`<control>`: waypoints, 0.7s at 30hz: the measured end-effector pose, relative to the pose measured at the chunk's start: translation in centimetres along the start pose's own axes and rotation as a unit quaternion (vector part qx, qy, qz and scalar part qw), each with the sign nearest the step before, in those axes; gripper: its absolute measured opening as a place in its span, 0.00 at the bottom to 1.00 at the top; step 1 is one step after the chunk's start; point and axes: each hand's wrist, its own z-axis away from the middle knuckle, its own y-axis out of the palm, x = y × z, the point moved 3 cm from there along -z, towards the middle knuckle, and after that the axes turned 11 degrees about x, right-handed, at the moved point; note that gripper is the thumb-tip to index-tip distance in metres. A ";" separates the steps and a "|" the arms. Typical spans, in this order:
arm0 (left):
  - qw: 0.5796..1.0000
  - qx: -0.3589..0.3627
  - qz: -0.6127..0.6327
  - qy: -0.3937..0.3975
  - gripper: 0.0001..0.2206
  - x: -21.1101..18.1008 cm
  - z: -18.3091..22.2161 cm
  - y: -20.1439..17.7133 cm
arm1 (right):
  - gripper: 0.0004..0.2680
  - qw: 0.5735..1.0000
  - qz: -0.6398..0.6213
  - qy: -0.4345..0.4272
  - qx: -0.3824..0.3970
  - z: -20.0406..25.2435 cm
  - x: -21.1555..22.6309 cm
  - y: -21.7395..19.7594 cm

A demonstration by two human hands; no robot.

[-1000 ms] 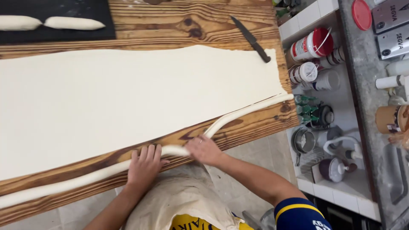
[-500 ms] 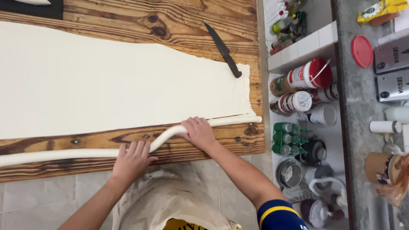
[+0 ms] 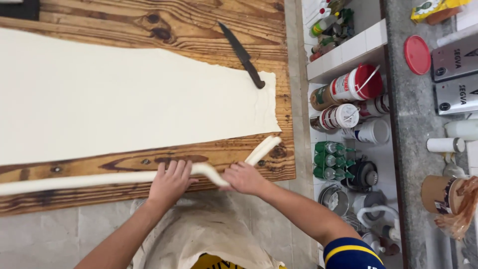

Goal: Flattening a large piece of dough, cutting a strip, rolling it into a rope, and cutting it into individual bread roll portions.

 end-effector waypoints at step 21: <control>0.997 0.058 0.038 -0.035 0.19 2.2 -2.5 0.5 | 0.17 0.947 -0.073 0.274 0.149 8.4 -7.4 -13.2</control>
